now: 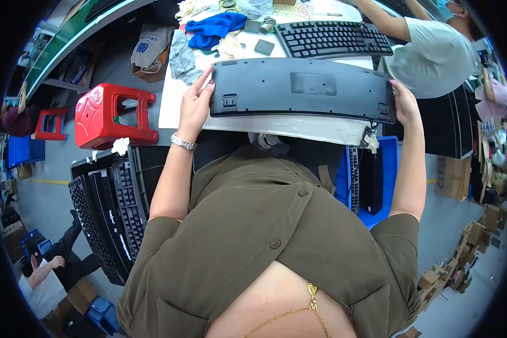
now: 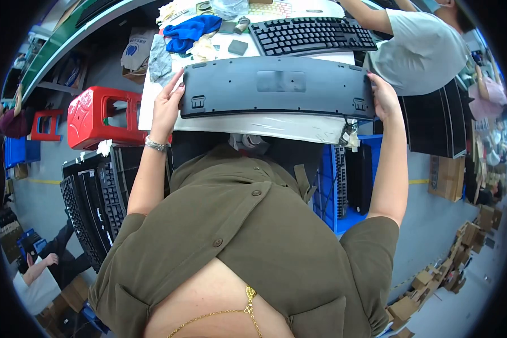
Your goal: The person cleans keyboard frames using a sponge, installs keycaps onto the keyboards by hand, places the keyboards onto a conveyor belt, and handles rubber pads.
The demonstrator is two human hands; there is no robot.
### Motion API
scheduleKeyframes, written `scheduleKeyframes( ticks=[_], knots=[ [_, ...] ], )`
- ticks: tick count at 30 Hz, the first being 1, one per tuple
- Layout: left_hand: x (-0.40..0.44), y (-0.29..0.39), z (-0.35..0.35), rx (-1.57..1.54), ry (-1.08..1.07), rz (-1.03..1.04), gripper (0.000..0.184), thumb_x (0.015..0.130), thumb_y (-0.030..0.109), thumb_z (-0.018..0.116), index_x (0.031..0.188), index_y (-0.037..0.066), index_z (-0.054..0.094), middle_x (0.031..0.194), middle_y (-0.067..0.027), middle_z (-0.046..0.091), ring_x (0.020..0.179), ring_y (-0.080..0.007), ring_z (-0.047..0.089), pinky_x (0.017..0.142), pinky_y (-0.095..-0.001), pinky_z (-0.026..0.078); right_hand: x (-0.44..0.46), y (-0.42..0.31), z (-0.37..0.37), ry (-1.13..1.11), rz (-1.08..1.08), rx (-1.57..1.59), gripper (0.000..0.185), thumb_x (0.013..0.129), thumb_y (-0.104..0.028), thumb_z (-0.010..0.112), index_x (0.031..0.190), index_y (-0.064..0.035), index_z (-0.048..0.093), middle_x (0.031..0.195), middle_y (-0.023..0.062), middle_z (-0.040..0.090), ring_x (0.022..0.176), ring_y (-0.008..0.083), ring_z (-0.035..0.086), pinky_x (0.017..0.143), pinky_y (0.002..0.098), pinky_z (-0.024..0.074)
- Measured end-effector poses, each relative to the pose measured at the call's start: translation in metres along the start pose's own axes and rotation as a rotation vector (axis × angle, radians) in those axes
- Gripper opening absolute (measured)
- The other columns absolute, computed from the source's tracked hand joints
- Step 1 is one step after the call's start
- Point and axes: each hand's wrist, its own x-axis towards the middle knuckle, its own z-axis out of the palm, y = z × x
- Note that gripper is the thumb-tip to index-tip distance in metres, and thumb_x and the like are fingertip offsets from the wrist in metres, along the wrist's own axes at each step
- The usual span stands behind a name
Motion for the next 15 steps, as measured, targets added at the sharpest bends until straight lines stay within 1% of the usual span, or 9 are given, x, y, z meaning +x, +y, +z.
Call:
scheduleKeyframes(
  ticks=[3,4,8,9,13,14,15],
  knots=[
    [0.003,0.002,-0.019,0.01,-0.142,-0.226,0.034,0.106,0.019,0.058,0.136,0.011,0.073,0.098,-0.006,0.074,0.074,-0.0079,0.056,0.061,-0.0211,0.049,-0.016,-0.014,0.006,-0.154,0.04,-0.034,0.05,0.104,-0.034,0.061,0.134,0.0055,0.065,0.125,0.0199,0.072,0.102,0.0226,0.071,0.08,0.0297,0.056],
    [0.003,0.005,-0.019,0.007,-0.14,-0.228,0.034,0.106,0.019,0.058,0.136,0.011,0.073,0.098,-0.006,0.074,0.074,-0.0079,0.056,0.061,-0.0211,0.049,-0.015,-0.013,0.006,-0.156,0.04,-0.038,0.05,0.104,-0.034,0.061,0.134,0.0055,0.065,0.125,0.0199,0.072,0.102,0.0226,0.071,0.08,0.0297,0.056],
    [-0.003,0.022,-0.019,-0.177,-0.13,-0.344,0.037,0.104,0.026,0.058,0.13,0.005,0.074,0.113,-0.0126,0.074,0.087,-0.0168,0.066,0.065,-0.0234,0.058,-0.003,-0.003,-0.001,-0.25,0.112,-0.104,0.052,0.103,-0.035,0.06,0.135,0.0048,0.064,0.114,0.0181,0.076,0.081,0.0217,0.074,0.052,0.027,0.0535],
    [-0.003,0.023,-0.02,-0.179,-0.126,-0.345,0.037,0.104,0.026,0.058,0.13,0.005,0.074,0.113,-0.0126,0.074,0.087,-0.0168,0.066,0.065,-0.0234,0.058,-0.004,-0.004,0.002,-0.253,0.112,-0.106,0.052,0.103,-0.035,0.06,0.135,0.0048,0.064,0.114,0.0181,0.076,0.081,0.0217,0.074,0.052,0.027,0.0535],
    [0.003,0.024,-0.024,-0.12,-0.149,-0.395,0.042,0.101,0.033,0.061,0.124,0.002,0.076,0.108,-0.0141,0.075,0.084,-0.0184,0.066,0.057,-0.0265,0.058,-0.01,-0.004,0.016,-0.206,0.183,-0.092,0.049,0.102,-0.035,0.058,0.122,0.0087,0.07,0.11,0.019,0.077,0.055,0.0193,0.066,0.035,0.0233,0.0452],
    [0.004,0.022,-0.024,-0.121,-0.144,-0.394,0.042,0.101,0.033,0.061,0.124,0.002,0.076,0.108,-0.0141,0.075,0.084,-0.0184,0.066,0.057,-0.0265,0.058,-0.011,-0.004,0.016,-0.21,0.181,-0.094,0.049,0.102,-0.035,0.058,0.122,0.0087,0.07,0.11,0.019,0.077,0.055,0.0193,0.066,0.035,0.0233,0.0452],
    [0.006,0.019,-0.024,-0.128,-0.138,-0.384,0.042,0.101,0.034,0.061,0.123,0.001,0.076,0.103,-0.0137,0.073,0.078,-0.0177,0.066,0.056,-0.0271,0.058,-0.01,-0.004,0.016,-0.22,0.201,-0.114,0.05,0.101,-0.036,0.059,0.121,0.0089,0.071,0.109,0.0187,0.077,0.055,0.0192,0.066,0.035,0.0228,0.0451]
  ],
)
